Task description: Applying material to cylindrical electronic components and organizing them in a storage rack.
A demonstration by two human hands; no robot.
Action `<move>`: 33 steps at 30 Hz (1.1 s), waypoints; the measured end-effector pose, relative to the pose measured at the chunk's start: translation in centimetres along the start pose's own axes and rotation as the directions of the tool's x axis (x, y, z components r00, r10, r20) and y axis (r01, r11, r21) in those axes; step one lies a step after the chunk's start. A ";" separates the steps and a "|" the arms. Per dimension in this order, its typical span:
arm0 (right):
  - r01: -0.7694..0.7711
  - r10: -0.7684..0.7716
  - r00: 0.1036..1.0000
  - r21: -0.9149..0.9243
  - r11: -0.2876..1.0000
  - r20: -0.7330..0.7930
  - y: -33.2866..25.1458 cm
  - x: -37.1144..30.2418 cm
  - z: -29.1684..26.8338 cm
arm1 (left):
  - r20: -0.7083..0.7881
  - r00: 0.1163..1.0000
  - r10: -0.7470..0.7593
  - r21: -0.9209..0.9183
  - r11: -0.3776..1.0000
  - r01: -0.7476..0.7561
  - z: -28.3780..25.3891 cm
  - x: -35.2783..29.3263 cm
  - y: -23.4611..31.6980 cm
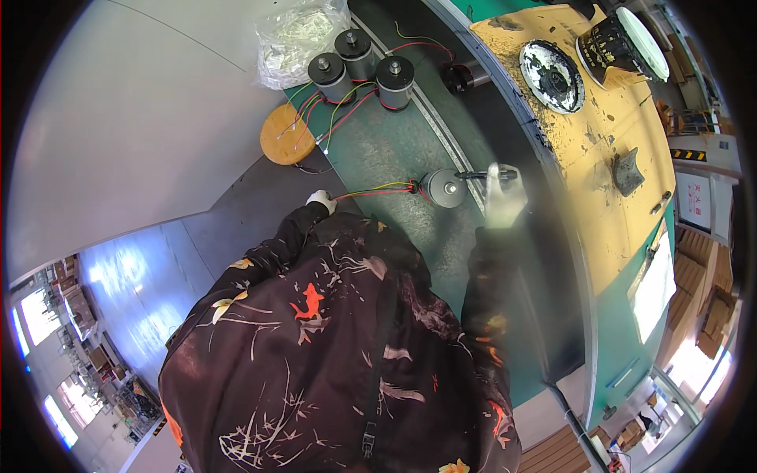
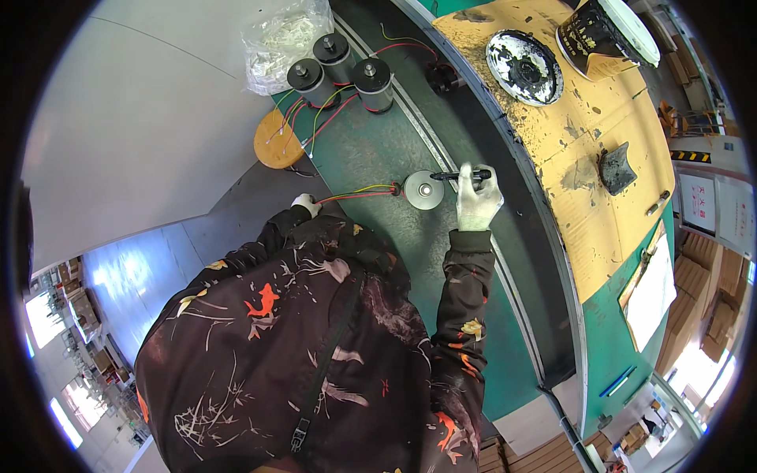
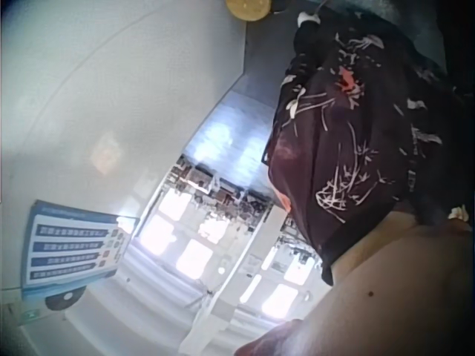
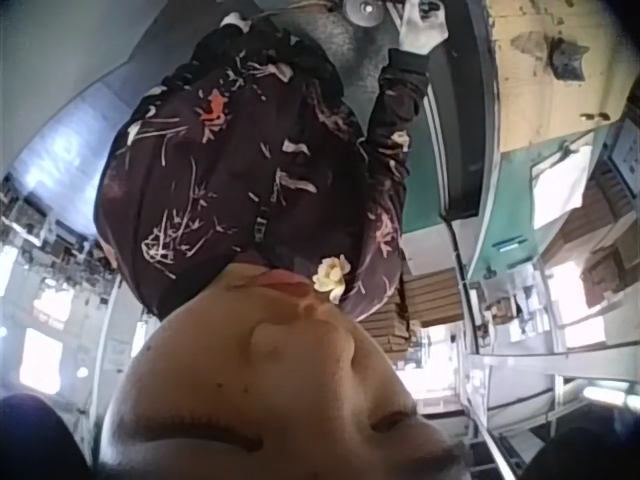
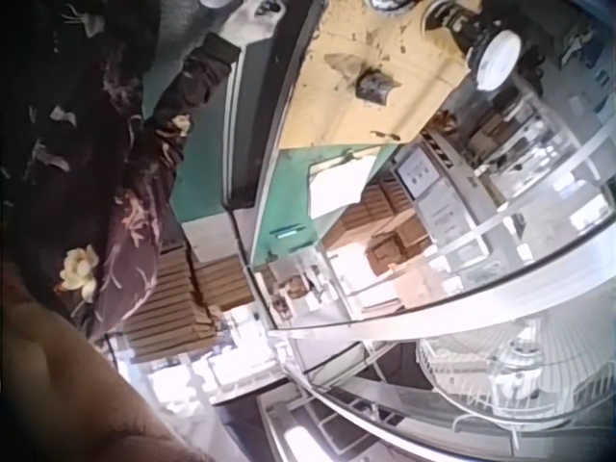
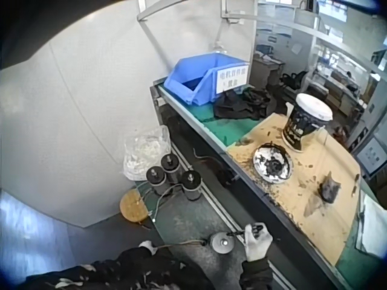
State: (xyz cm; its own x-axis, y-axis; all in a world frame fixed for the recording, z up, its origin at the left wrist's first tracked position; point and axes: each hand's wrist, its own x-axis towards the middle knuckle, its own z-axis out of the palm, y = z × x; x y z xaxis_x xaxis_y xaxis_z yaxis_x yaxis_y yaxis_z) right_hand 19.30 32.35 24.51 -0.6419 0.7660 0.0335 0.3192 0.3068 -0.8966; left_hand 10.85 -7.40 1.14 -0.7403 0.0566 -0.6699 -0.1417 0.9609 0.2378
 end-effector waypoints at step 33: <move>0.437 -0.405 0.856 0.032 0.899 -0.321 -17.3 5.6 -8.2 | 0.046 0.999 -0.011 -0.040 0.999 0.012 1.6 1.7 -0.7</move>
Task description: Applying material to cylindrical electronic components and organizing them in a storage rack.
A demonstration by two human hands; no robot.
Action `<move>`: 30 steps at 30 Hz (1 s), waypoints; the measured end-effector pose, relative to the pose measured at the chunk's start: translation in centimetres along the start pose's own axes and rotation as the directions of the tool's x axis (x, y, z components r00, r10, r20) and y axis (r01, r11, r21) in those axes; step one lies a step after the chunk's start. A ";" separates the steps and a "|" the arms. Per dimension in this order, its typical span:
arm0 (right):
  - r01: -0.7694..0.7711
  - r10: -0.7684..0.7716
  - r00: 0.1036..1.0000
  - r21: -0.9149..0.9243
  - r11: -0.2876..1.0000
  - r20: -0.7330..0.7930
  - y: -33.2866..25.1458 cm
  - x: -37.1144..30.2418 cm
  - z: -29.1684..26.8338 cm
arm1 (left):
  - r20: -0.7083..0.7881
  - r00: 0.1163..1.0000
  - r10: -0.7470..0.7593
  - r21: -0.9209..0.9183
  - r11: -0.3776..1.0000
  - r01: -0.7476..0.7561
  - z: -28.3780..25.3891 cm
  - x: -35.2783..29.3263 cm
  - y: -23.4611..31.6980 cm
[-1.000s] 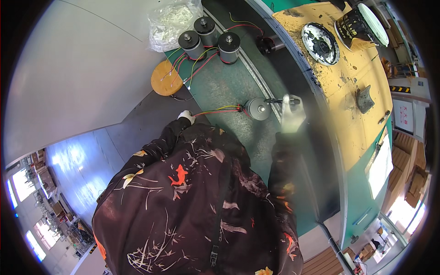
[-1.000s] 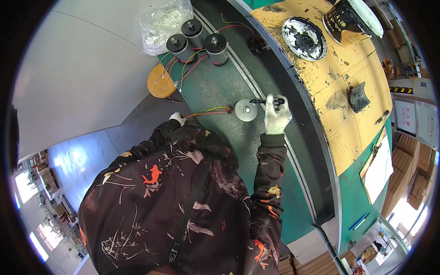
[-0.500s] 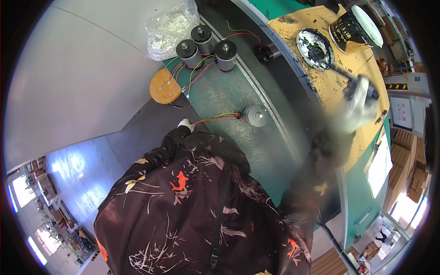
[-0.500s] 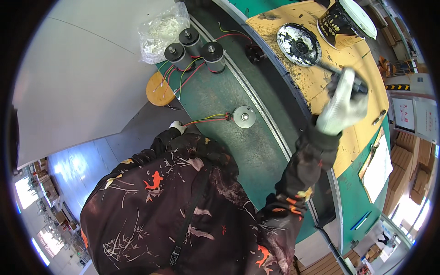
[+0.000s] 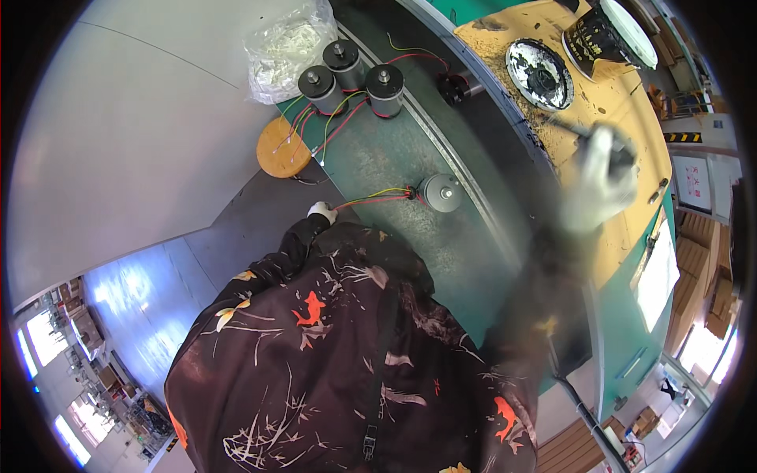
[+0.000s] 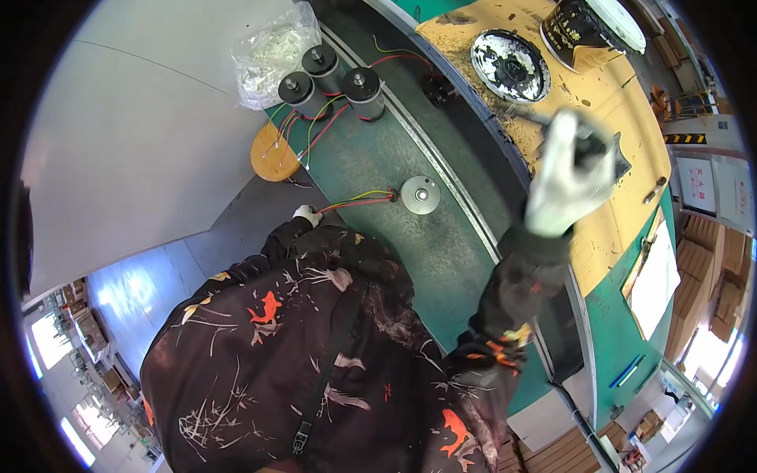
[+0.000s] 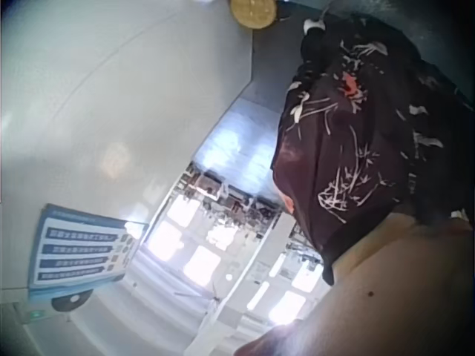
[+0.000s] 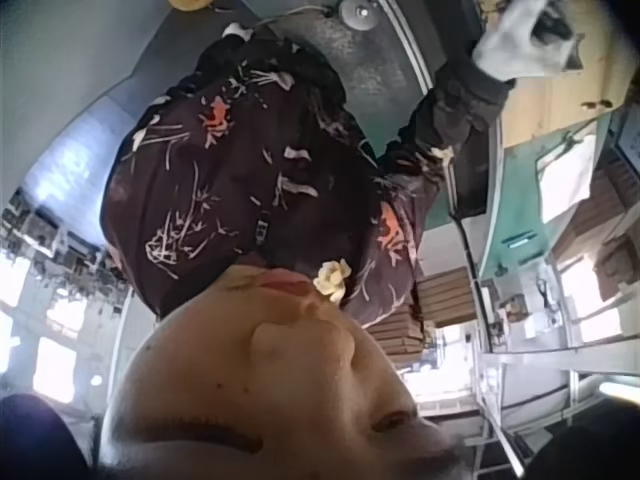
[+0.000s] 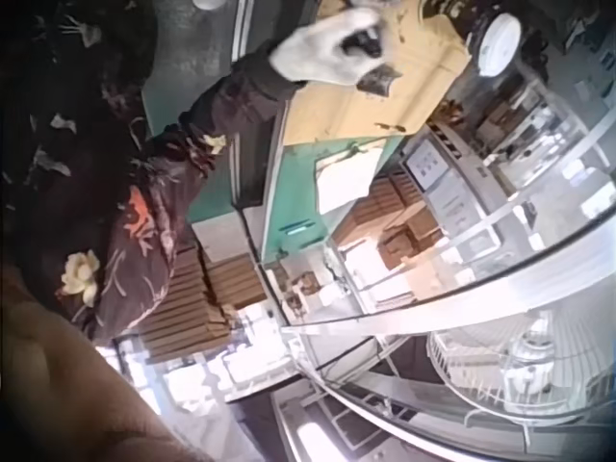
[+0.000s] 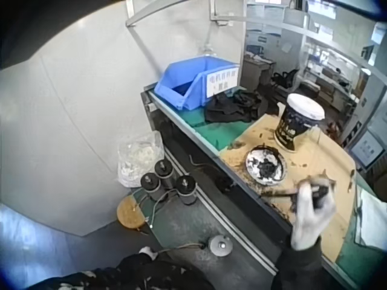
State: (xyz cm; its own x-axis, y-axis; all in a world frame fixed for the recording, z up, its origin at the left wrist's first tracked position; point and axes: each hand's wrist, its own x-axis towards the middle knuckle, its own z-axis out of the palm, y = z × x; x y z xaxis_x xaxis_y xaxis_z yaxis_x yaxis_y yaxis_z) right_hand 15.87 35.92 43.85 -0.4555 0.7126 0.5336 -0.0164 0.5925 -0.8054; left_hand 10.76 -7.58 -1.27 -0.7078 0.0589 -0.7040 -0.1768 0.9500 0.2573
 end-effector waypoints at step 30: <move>-0.495 0.525 0.835 -0.193 0.847 0.165 14.4 -15.0 2.1 | -0.021 1.000 -0.017 0.022 1.000 0.017 0.4 0.6 -0.5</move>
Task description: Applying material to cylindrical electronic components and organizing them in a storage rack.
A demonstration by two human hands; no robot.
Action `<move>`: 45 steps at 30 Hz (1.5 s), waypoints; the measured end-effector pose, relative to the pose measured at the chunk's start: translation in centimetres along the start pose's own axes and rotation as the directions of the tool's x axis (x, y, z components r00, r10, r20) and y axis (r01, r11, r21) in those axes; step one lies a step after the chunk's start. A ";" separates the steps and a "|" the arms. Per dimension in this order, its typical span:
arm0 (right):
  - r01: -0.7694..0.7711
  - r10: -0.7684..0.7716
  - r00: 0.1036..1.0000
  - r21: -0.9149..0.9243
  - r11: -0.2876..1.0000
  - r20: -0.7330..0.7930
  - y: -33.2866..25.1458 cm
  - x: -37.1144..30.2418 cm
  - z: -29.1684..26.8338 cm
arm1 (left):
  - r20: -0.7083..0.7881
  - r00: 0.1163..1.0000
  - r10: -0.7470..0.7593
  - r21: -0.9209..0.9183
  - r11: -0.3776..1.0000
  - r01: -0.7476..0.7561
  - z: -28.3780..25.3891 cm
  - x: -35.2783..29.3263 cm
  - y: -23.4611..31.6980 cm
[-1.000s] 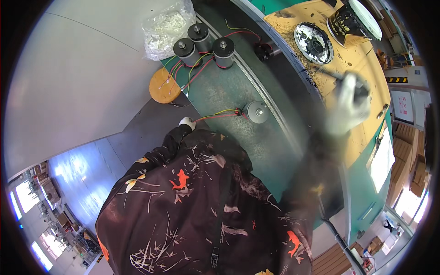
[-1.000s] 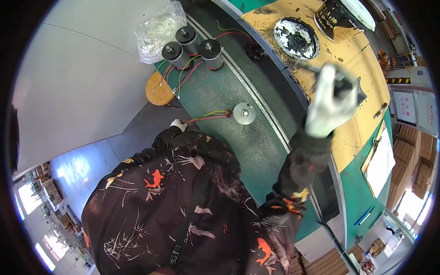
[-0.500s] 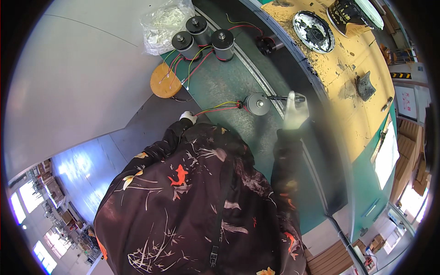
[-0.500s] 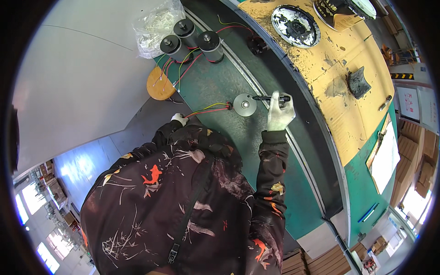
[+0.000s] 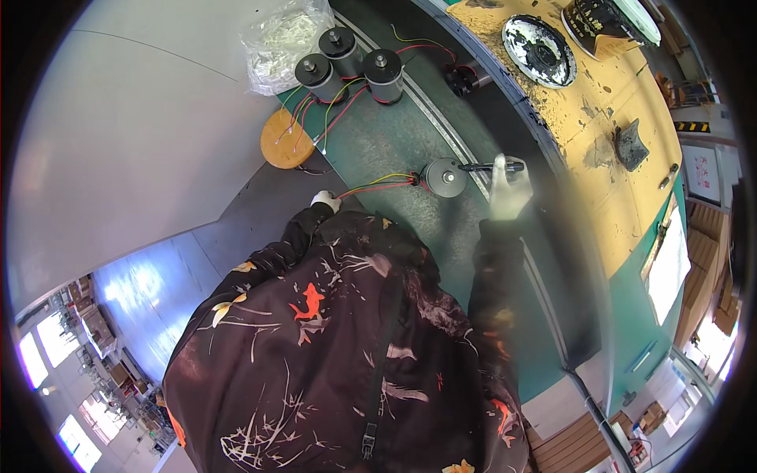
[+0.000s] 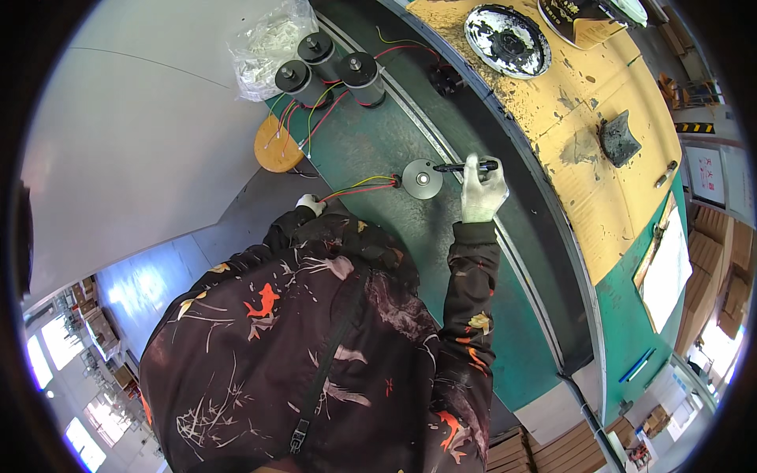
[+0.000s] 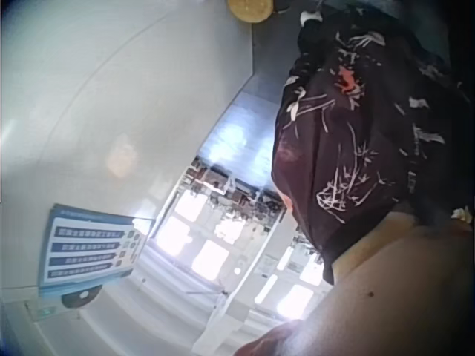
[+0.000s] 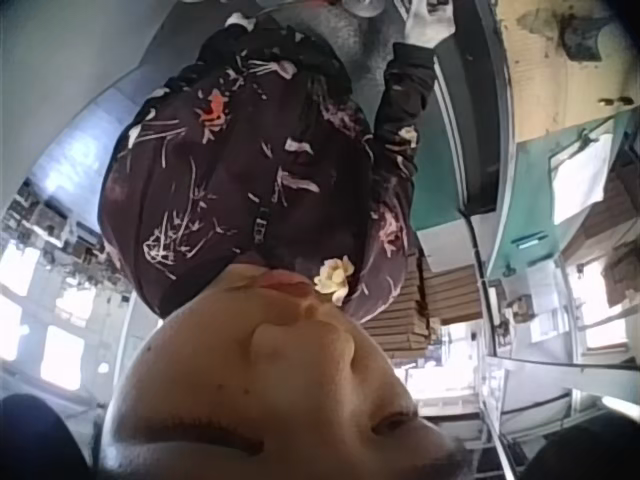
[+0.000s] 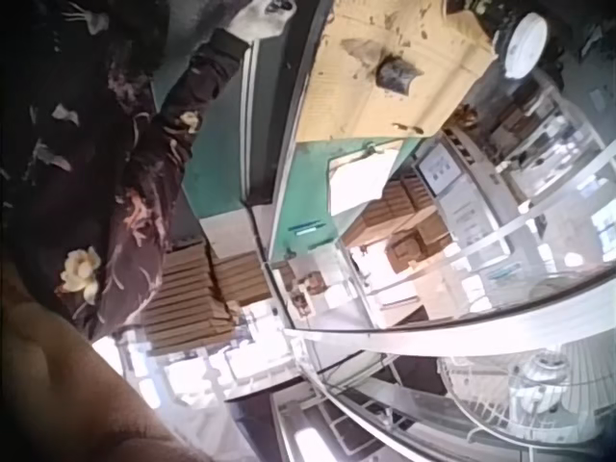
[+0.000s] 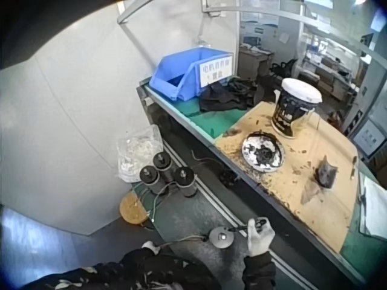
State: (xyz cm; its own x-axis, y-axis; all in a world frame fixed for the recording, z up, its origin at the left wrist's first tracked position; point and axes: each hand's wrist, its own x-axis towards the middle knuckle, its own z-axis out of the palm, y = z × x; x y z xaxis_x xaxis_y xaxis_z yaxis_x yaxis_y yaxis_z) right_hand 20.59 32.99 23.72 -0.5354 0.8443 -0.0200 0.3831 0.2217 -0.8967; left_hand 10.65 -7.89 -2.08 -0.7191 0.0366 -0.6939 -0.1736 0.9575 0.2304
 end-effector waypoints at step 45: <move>-0.024 0.031 0.987 0.045 0.999 -0.155 -1.7 -8.9 -2.3 | 0.010 0.999 0.031 0.017 0.999 -0.031 -0.5 -0.8 0.0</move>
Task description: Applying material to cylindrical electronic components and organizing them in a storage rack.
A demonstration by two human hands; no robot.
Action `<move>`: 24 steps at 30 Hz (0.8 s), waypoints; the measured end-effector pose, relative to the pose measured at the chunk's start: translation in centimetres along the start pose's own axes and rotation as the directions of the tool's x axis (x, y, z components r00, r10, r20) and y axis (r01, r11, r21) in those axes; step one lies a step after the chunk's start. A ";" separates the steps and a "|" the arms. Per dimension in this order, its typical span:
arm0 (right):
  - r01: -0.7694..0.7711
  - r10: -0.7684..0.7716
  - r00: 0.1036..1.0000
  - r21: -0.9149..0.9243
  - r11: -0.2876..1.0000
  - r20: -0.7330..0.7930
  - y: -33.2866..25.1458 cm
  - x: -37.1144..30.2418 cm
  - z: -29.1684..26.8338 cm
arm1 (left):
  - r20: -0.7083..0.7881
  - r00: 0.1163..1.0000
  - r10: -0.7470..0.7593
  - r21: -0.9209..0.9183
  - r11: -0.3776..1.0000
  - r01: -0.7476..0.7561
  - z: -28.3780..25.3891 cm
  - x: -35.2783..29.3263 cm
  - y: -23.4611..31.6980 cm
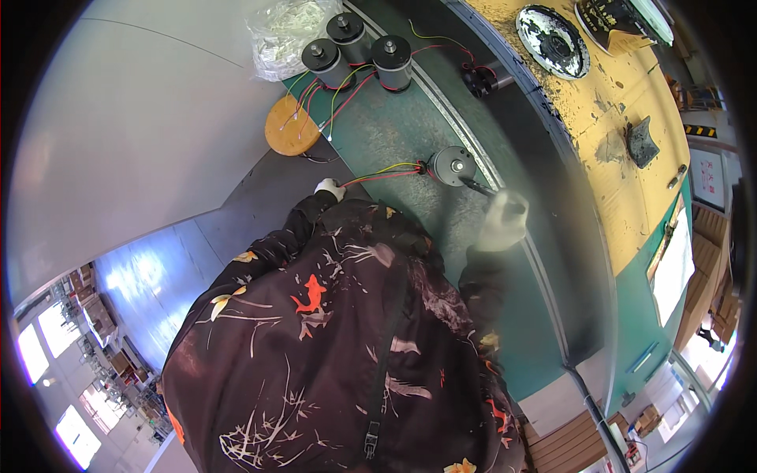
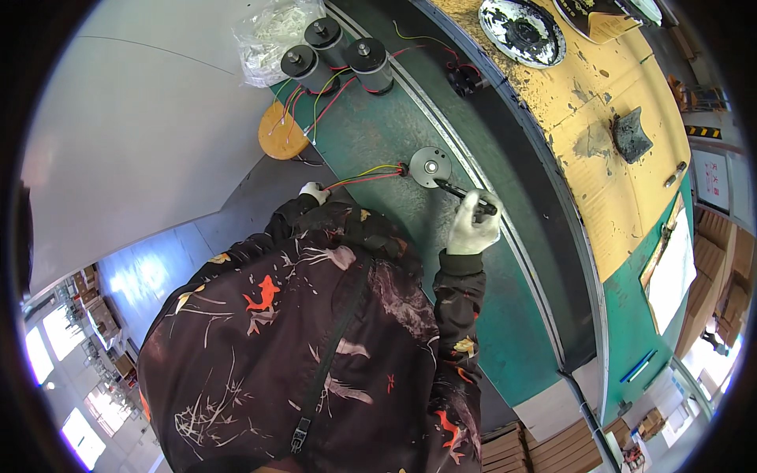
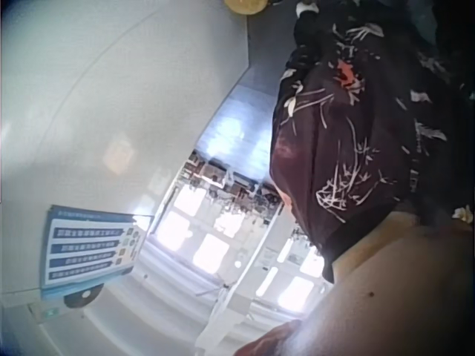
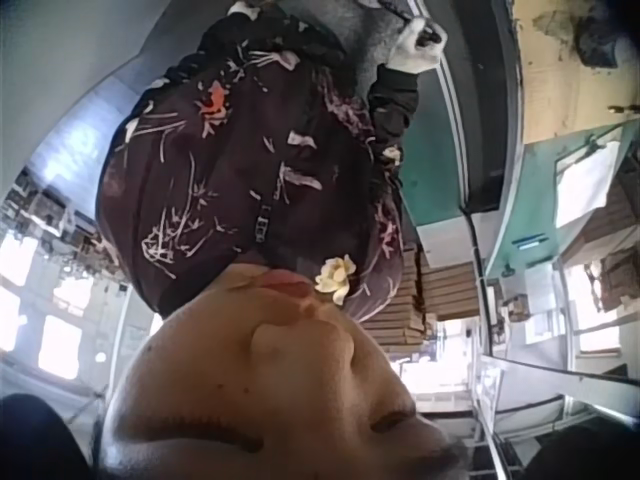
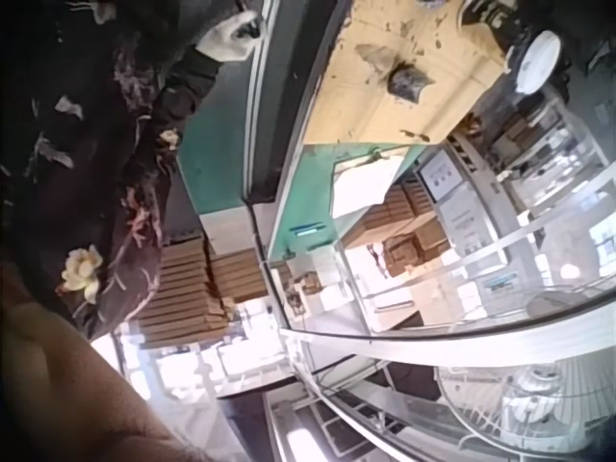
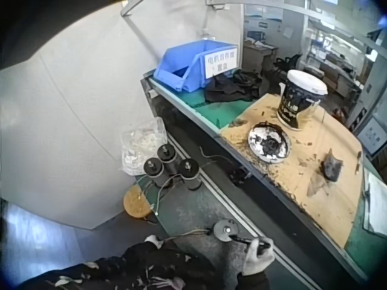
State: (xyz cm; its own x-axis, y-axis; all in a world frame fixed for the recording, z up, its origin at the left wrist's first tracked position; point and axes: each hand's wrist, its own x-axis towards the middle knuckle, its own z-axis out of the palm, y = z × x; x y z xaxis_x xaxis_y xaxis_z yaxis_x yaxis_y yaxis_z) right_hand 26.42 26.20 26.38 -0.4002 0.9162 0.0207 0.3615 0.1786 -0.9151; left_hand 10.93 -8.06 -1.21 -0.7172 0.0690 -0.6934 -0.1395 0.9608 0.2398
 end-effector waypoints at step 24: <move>0.628 -0.652 0.737 -0.177 0.758 -0.176 -10.9 9.8 -8.8 | -0.092 0.961 0.260 0.030 0.966 -0.258 -2.1 -1.5 1.3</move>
State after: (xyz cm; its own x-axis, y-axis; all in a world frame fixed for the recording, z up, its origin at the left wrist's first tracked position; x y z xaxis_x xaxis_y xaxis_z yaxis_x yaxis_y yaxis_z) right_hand 25.94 36.37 40.07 -0.3827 0.6221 0.6830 0.1718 0.7743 -0.6090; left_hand 10.36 -7.45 1.55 -0.7885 0.2909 -0.5419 0.0709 0.9182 0.3898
